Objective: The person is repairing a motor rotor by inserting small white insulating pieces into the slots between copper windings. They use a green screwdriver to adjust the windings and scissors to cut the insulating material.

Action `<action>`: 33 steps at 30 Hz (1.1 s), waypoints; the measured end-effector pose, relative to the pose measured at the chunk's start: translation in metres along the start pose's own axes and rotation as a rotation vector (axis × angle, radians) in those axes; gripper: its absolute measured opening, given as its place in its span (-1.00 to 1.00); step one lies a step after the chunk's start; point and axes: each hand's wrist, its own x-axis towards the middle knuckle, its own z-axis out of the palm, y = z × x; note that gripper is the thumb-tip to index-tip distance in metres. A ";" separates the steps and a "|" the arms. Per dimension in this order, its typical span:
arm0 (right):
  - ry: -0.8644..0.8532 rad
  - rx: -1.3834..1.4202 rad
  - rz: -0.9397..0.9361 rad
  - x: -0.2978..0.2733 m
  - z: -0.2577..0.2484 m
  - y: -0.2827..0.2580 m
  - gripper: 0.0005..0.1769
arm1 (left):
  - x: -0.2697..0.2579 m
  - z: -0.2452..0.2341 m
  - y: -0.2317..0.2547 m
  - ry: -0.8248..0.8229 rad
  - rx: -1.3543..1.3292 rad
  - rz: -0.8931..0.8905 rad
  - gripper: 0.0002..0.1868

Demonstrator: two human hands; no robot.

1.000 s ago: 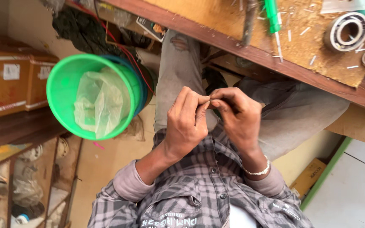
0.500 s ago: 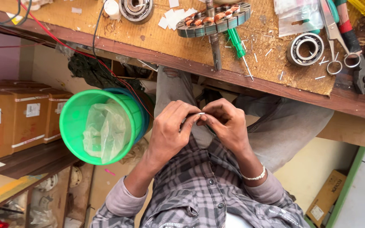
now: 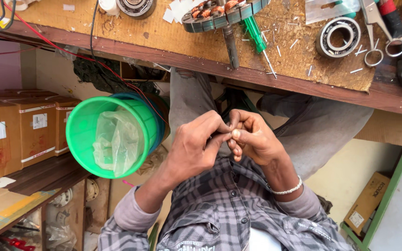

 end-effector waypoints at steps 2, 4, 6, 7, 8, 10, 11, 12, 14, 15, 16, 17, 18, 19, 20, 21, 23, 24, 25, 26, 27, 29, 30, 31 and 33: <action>-0.049 0.048 0.015 0.003 -0.002 -0.004 -0.71 | -0.001 0.006 -0.003 0.042 -0.066 -0.034 -0.87; -0.069 0.017 -0.069 0.005 -0.002 -0.015 -0.73 | 0.003 0.005 -0.008 0.038 0.031 0.070 -0.82; -0.063 -0.093 -0.246 0.008 0.003 -0.029 -0.77 | 0.012 -0.005 -0.010 0.073 0.134 0.212 -0.71; -0.056 -0.166 -0.378 0.011 0.006 -0.038 -0.78 | 0.020 -0.015 -0.010 0.106 0.191 0.299 -0.62; -0.046 -0.237 -0.509 0.013 0.010 -0.047 -0.79 | 0.030 -0.025 -0.011 0.135 0.245 0.384 -0.53; 0.025 -0.428 -0.737 0.018 0.018 -0.066 -0.82 | 0.058 -0.040 -0.014 0.248 0.461 0.464 -0.45; 0.088 -0.548 -0.833 0.021 0.021 -0.075 -0.84 | 0.077 -0.047 -0.018 0.303 0.520 0.510 -0.45; 0.154 -0.667 -0.927 0.024 0.025 -0.082 -0.87 | 0.092 -0.051 -0.023 0.355 0.577 0.555 -0.45; 0.141 -0.751 -1.094 0.039 0.031 -0.097 -0.93 | 0.129 -0.051 -0.041 0.308 0.391 0.610 -0.40; 0.133 -0.792 -1.178 0.044 0.035 -0.100 -0.95 | 0.136 -0.049 -0.051 0.284 0.298 0.636 -0.37; 0.174 -0.972 -1.227 0.049 0.037 -0.104 -0.93 | 0.143 -0.044 -0.062 0.299 0.274 0.603 -0.38; 0.214 -1.153 -1.271 0.053 0.040 -0.108 -0.90 | 0.145 -0.039 -0.071 0.315 0.249 0.571 -0.38; 0.261 -1.334 -1.319 0.057 0.043 -0.112 -0.87 | 0.148 -0.036 -0.078 0.325 0.226 0.547 -0.37; 0.265 -1.440 -1.362 0.064 0.045 -0.118 -0.85 | 0.153 -0.034 -0.082 0.334 0.249 0.537 -0.37; 0.272 -1.547 -1.391 0.067 0.047 -0.121 -0.83 | 0.149 -0.031 -0.085 0.339 0.267 0.518 -0.38; 0.279 -1.656 -1.418 0.069 0.048 -0.122 -0.81 | 0.147 -0.029 -0.085 0.345 0.285 0.498 -0.38; 0.294 -1.690 -1.432 0.073 0.052 -0.125 -0.80 | 0.145 -0.031 -0.078 0.316 0.214 0.445 -0.45; 0.297 -1.704 -1.437 0.077 0.054 -0.127 -0.79 | 0.146 -0.035 -0.072 0.303 0.182 0.415 -0.48; 0.311 -1.707 -1.459 0.078 0.056 -0.127 -0.79 | 0.147 -0.039 -0.065 0.287 0.159 0.402 -0.49; 0.325 -1.705 -1.477 0.080 0.058 -0.125 -0.78 | 0.147 -0.043 -0.060 0.267 0.139 0.383 -0.51; 0.340 -1.702 -1.496 0.082 0.059 -0.123 -0.78 | 0.148 -0.047 -0.055 0.248 0.119 0.365 -0.52; 0.366 -1.669 -1.483 0.085 0.061 -0.117 -0.78 | 0.147 -0.052 -0.050 0.230 0.116 0.373 -0.55; 0.381 -1.654 -1.476 0.086 0.061 -0.115 -0.78 | 0.147 -0.053 -0.049 0.220 0.112 0.378 -0.56; 0.366 -1.622 -1.452 0.087 0.060 -0.114 -0.79 | 0.148 -0.054 -0.049 0.212 0.107 0.360 -0.53; 0.333 -1.560 -1.410 0.089 0.061 -0.119 -0.80 | 0.150 -0.055 -0.049 0.198 0.099 0.332 -0.48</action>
